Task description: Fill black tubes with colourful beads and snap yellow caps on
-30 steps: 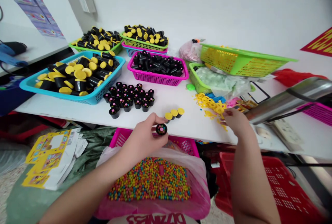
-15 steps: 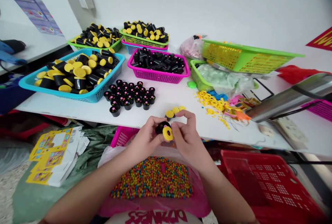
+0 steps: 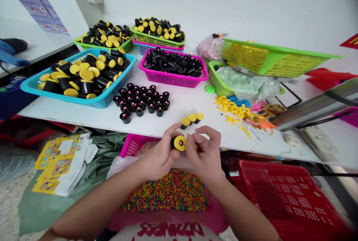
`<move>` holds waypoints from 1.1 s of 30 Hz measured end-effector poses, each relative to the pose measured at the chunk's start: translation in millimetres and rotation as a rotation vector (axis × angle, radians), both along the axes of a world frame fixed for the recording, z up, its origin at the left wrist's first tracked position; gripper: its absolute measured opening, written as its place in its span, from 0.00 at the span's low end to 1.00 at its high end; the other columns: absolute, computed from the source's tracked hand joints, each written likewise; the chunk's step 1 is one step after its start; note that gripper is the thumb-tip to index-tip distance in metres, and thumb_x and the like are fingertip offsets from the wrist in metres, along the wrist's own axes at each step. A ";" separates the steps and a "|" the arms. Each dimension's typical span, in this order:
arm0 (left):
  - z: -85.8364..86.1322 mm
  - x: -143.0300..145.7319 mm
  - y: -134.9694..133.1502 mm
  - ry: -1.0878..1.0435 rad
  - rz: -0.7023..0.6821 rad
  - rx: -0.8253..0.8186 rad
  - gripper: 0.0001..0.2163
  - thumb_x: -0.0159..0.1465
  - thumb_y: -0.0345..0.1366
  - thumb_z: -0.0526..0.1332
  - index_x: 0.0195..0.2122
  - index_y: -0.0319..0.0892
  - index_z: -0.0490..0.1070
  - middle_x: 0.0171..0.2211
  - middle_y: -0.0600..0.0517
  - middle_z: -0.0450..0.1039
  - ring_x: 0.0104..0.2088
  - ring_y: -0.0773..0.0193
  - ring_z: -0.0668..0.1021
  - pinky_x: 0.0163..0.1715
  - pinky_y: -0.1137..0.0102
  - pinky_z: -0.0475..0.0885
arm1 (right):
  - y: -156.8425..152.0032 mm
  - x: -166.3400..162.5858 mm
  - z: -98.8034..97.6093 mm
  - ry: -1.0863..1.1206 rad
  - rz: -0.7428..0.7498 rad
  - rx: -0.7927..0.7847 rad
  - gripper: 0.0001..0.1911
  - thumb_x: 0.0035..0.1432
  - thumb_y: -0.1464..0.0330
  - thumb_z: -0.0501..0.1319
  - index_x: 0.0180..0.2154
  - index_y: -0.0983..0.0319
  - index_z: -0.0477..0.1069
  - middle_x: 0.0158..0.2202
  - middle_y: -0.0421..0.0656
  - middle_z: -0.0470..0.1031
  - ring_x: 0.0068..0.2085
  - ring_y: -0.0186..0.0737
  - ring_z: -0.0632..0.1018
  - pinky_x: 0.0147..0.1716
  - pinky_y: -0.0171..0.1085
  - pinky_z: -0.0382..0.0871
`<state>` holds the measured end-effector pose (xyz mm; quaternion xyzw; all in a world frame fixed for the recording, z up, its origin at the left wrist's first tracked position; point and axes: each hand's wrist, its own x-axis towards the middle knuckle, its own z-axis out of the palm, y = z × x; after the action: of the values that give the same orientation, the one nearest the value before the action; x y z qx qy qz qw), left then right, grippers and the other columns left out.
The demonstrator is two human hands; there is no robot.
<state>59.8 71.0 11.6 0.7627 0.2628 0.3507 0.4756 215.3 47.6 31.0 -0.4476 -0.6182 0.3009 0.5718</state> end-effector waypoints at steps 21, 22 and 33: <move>24.8 30.4 -18.3 -0.859 -0.007 -1.188 0.34 0.63 0.39 0.57 0.66 0.53 0.38 0.33 0.56 0.70 0.26 0.70 0.73 0.28 0.74 0.68 | 1.8 20.9 -15.8 -0.282 0.286 0.382 0.32 0.51 0.83 0.54 0.58 0.59 0.61 0.53 0.49 0.67 0.54 0.42 0.71 0.53 0.42 0.71; 25.1 31.1 -19.1 -0.868 -0.031 -1.193 0.34 0.63 0.38 0.56 0.67 0.51 0.38 0.32 0.56 0.70 0.26 0.69 0.73 0.28 0.74 0.68 | 1.2 20.1 -14.7 -0.253 0.281 0.382 0.32 0.51 0.82 0.55 0.58 0.59 0.62 0.52 0.49 0.67 0.53 0.42 0.72 0.53 0.43 0.71; 23.7 -9.1 -8.3 -0.111 -0.224 0.033 0.29 0.71 0.41 0.48 0.65 0.56 0.26 0.53 0.46 0.66 0.54 0.57 0.70 0.55 0.56 0.63 | 7.3 29.8 -1.1 0.407 0.615 -0.053 0.25 0.52 0.66 0.70 0.52 0.48 0.71 0.55 0.43 0.69 0.55 0.42 0.72 0.51 0.42 0.72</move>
<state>50.7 62.7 35.3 0.7744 0.1432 0.3414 0.5132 245.2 54.9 29.8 -0.1864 -0.5896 0.5574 0.5540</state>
